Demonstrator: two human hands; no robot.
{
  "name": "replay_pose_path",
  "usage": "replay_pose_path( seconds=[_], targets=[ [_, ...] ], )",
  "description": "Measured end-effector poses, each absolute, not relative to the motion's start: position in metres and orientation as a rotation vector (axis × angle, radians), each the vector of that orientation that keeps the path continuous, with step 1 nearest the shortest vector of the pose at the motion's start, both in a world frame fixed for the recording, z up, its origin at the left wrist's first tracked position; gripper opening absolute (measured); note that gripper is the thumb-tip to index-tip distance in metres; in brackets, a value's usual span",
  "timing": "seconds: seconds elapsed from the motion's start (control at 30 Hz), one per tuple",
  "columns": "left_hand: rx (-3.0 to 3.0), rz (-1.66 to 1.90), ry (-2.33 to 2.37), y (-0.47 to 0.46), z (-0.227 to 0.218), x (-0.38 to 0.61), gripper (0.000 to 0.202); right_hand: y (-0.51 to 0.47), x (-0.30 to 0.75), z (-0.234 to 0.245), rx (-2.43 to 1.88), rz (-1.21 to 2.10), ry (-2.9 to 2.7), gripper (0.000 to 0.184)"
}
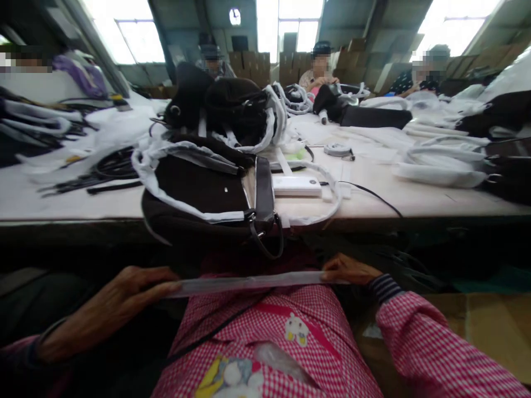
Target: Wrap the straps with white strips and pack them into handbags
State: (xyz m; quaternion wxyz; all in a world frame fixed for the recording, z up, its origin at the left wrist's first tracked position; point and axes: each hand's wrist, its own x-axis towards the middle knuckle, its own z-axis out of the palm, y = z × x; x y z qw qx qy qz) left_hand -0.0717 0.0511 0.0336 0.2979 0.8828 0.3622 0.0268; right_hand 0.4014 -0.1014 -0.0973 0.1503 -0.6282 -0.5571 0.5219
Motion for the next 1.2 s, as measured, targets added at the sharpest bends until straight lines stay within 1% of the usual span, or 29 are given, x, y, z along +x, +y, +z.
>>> replay_pose_path(
  seconds=[0.1, 0.2, 0.27, 0.37, 0.5, 0.63, 0.73, 0.9, 0.97, 1.07, 1.2],
  targets=[
    [2.739, 0.034, 0.873, 0.034, 0.031, -0.047, 0.028, -0.082, 0.366, -0.071, -1.793, 1.324, -1.688, 0.052],
    [3.097, 0.080, 0.712, 0.012, 0.030, -0.017, 0.015, -0.062, 0.315, -0.052, -1.658, 1.223, -1.751, 0.063],
    [3.227, 0.205, 0.618, 0.001, 0.029, 0.000, 0.013, -0.052, 0.285, -0.053, -1.581, 1.180, -1.834, 0.068],
    [3.312, 0.361, 0.570, -0.008, 0.025, 0.010, 0.013, -0.044, 0.259, -0.068, -1.538, 1.139, -1.862, 0.062],
    [3.277, 0.386, 0.656, -0.005, 0.013, 0.004, 0.012, -0.045, 0.254, -0.077, -1.673, 1.203, -1.752, 0.058],
    [3.156, 0.370, 0.671, 0.003, -0.003, -0.002, 0.009, -0.049, 0.249, -0.064, -1.773, 1.240, -1.752, 0.055],
    [3.082, 0.396, 0.614, 0.007, -0.008, -0.001, 0.013, -0.045, 0.239, -0.055, -1.699, 1.230, -1.805, 0.050],
    [2.988, 0.487, 0.659, 0.004, -0.011, 0.009, 0.012, -0.035, 0.227, -0.050, -1.533, 1.200, -1.881, 0.042],
    [2.967, 0.475, 0.708, 0.001, -0.015, 0.015, 0.010, -0.035, 0.226, -0.050, -1.537, 1.193, -1.907, 0.042],
    [2.941, 0.416, 0.669, 0.002, -0.020, 0.019, 0.009, -0.038, 0.227, -0.047, -1.573, 1.259, -1.920, 0.048],
    [2.826, 0.387, 0.696, 0.011, -0.010, 0.004, 0.023, -0.039, 0.238, -0.034, -1.628, 1.306, -1.887, 0.050]
  ],
)
